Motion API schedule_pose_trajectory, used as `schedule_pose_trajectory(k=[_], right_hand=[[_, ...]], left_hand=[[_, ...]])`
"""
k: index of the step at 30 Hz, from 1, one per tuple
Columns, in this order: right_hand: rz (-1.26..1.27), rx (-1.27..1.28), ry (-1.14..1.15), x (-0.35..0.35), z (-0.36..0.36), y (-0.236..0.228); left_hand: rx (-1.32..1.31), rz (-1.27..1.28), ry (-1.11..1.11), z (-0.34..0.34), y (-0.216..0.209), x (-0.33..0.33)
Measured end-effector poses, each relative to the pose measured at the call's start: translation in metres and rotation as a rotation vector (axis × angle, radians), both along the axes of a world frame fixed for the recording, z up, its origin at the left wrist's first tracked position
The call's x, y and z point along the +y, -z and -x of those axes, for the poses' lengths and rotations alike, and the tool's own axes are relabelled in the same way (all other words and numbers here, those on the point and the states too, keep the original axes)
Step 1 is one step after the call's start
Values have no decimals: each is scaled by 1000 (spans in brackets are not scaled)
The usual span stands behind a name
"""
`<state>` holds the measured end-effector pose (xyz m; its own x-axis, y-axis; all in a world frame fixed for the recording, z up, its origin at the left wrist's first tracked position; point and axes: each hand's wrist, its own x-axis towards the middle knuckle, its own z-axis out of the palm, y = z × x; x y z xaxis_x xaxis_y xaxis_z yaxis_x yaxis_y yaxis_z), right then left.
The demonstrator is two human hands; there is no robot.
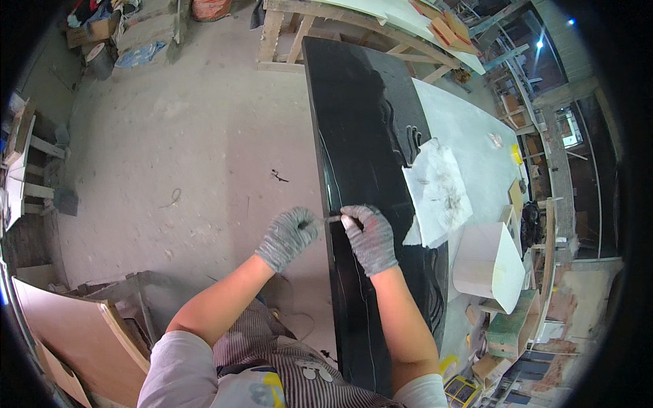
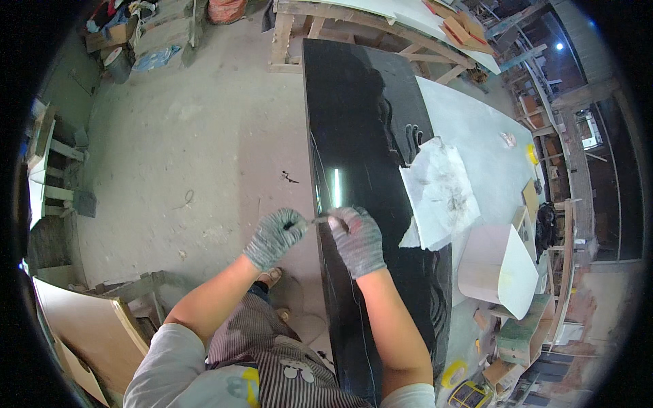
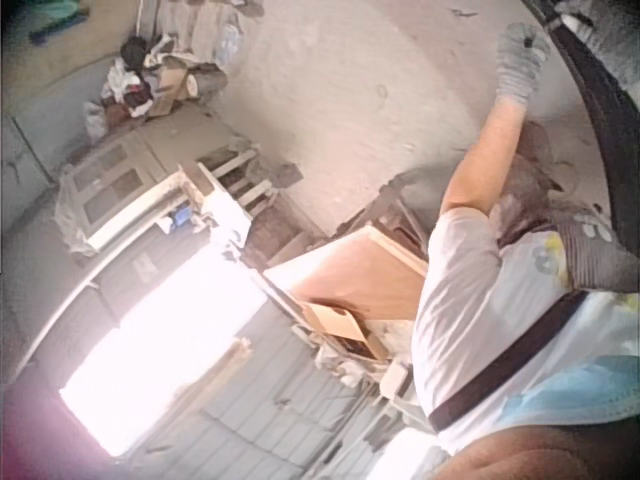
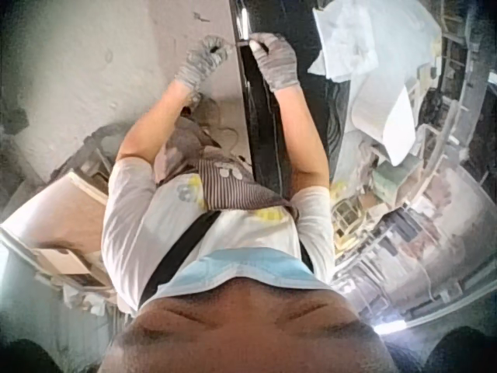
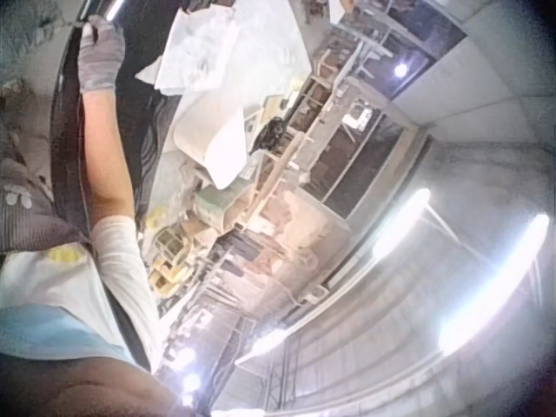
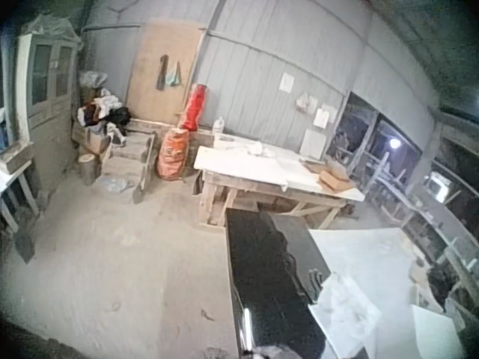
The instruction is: The person applies thin white decorative strips to the edges of a large black marble slab using a small metal tool and a yellow plastic squeegee. They press and smooth the strips along the edges, occasionally adjusting their position and using the tool to tuck the strips into place.
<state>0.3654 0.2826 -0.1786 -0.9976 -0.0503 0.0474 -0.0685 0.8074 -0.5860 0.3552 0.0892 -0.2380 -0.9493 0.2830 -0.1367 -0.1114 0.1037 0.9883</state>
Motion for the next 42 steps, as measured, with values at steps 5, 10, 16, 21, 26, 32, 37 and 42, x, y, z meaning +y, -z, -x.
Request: schedule_pose_trajectory(k=[5, 10, 16, 21, 26, 32, 37, 42], right_hand=[[-40, 45, 13, -2, 72, 14], [-129, -36, 32, -9, 105, 19], [-152, 10, -2, -6, 106, 22], [-156, 6, -14, -8, 104, 23], [-140, 22, -15, -7, 94, 24], [-155, -2, -17, -8, 96, 24], [-137, 7, -26, -7, 86, 25], [-147, 67, -23, -5, 78, 29]], left_hand=[[35, 94, -98, 68, 10, 6], [-42, -81, -161, 92, 33, 10], [-297, -410, -208, 84, 27, 28], [-48, -151, -235, 82, 44, 35], [134, 64, -228, 72, 47, 33], [184, 123, -254, 77, 38, 35], [289, 140, -328, 62, 44, 38], [291, 140, -348, 52, 44, 40]])
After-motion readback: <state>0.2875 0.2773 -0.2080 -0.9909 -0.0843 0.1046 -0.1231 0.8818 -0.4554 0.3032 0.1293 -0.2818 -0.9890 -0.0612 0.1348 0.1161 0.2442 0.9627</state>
